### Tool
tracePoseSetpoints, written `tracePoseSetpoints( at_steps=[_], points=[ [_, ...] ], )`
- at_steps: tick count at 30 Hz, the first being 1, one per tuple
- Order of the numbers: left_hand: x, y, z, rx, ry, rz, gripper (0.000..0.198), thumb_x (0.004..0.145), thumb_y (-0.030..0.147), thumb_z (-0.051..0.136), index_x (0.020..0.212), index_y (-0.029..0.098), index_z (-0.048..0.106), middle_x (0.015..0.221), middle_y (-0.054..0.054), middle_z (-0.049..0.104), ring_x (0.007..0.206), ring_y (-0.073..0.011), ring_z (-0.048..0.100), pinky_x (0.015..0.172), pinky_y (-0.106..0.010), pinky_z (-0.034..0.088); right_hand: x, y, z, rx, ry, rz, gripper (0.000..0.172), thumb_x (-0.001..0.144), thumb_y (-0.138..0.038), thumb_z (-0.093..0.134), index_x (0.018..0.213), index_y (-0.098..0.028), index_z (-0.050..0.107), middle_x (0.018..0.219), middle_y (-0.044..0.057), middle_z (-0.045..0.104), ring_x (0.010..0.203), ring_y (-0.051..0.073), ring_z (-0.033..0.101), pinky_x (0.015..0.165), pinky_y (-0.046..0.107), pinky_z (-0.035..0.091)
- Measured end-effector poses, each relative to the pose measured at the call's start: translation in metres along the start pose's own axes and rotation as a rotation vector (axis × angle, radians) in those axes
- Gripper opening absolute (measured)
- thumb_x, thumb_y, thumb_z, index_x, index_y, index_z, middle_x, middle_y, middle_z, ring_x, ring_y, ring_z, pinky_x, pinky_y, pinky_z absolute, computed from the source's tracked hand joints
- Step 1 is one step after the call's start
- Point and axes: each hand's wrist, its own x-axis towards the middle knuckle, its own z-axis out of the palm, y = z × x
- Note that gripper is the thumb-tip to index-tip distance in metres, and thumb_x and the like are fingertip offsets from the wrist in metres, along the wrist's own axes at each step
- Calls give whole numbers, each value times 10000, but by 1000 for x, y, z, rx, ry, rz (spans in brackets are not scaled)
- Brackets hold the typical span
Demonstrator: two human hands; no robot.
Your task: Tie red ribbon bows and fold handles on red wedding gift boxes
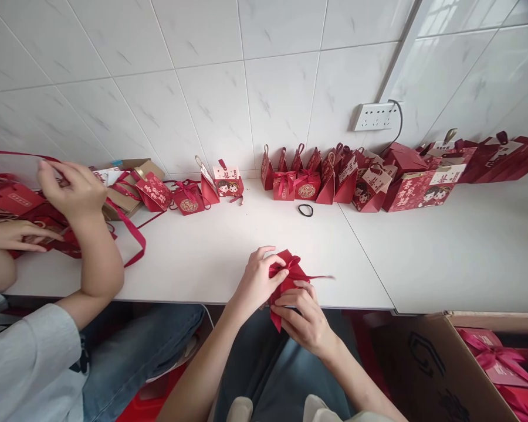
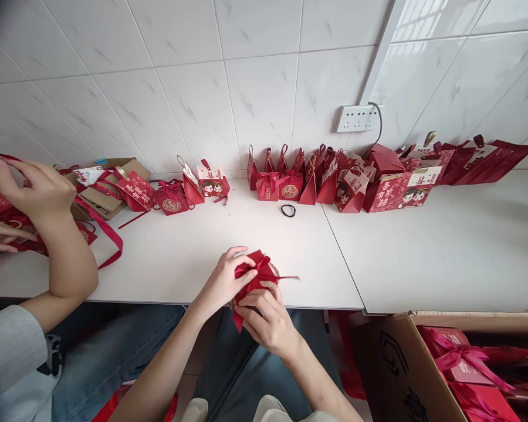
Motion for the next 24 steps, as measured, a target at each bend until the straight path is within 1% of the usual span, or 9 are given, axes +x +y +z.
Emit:
tracePoseSetpoints(
  at_steps=[3, 5, 8, 11, 14, 16, 19, 22, 24],
  points=[
    [1, -3, 3, -60, 14, 2, 14, 816, 204, 599, 808, 207, 609, 1125, -69, 573, 1126, -225, 539, 950, -388, 459, -6, -8, -6, 17, -66, -13, 88, 821, -106, 604, 880, -170, 617, 791, 35, 667, 750, 160, 606, 837, 429, 461],
    [1, -5, 5, -95, 15, -4, 25, 820, 207, 596, 796, 205, 592, 1086, -63, 588, 1134, -220, 527, 966, -386, 442, -8, -10, -12, 114, -89, -23, 39, 834, -172, 586, 798, -182, 592, 715, 27, 637, 665, 155, 577, 751, 402, 478],
    [2, -5, 5, -126, -1, -34, 57, 814, 219, 604, 769, 202, 575, 1088, -62, 587, 1136, -221, 518, 974, -389, 429, -9, 0, -25, 236, 55, 66, 132, 855, -176, 479, 740, -209, 534, 643, 22, 561, 596, 160, 517, 584, 350, 457],
    [2, -5, 4, -154, -15, -63, 64, 808, 232, 606, 765, 200, 571, 1103, -65, 580, 1124, -221, 523, 963, -385, 436, -6, 21, -36, 41, 240, 322, 109, 825, -166, 516, 920, -212, 542, 844, 74, 561, 807, 223, 563, 645, 379, 486],
    [2, -5, 4, -174, -9, -63, 70, 803, 239, 604, 758, 199, 569, 1090, -66, 580, 1118, -223, 527, 954, -381, 441, -5, 38, -41, -82, 105, 459, 377, 817, -204, 595, 1173, -204, 470, 1085, 127, 543, 1025, 263, 549, 797, 437, 506],
    [2, -5, 4, -178, -6, -62, 74, 802, 242, 604, 752, 200, 567, 1084, -64, 582, 1115, -223, 527, 955, -383, 438, -5, 42, -42, -54, -1, 421, 278, 849, -138, 558, 1106, -231, 509, 977, 82, 580, 933, 220, 579, 756, 387, 520],
    [2, -5, 4, -186, -14, -75, 73, 806, 255, 600, 765, 203, 569, 1103, -67, 574, 1119, -221, 522, 967, -387, 427, -9, 37, -44, -104, -12, 240, 224, 846, -22, 512, 899, -237, 550, 769, 28, 558, 785, 183, 564, 682, 347, 499],
    [3, -4, 2, -197, -25, -100, 76, 799, 257, 605, 764, 203, 566, 1117, -73, 566, 1133, -224, 514, 975, -391, 419, -14, 31, -47, -218, -69, 74, 258, 813, 21, 533, 915, -215, 553, 776, 36, 591, 778, 187, 558, 725, 382, 479],
    [4, -4, 1, -210, -36, -103, 84, 795, 267, 607, 757, 203, 567, 1115, -73, 568, 1143, -226, 509, 982, -393, 411, -18, 28, -48, -259, -141, 31, 267, 810, 25, 523, 944, -203, 557, 798, 44, 618, 778, 186, 565, 745, 390, 471]
  ],
)
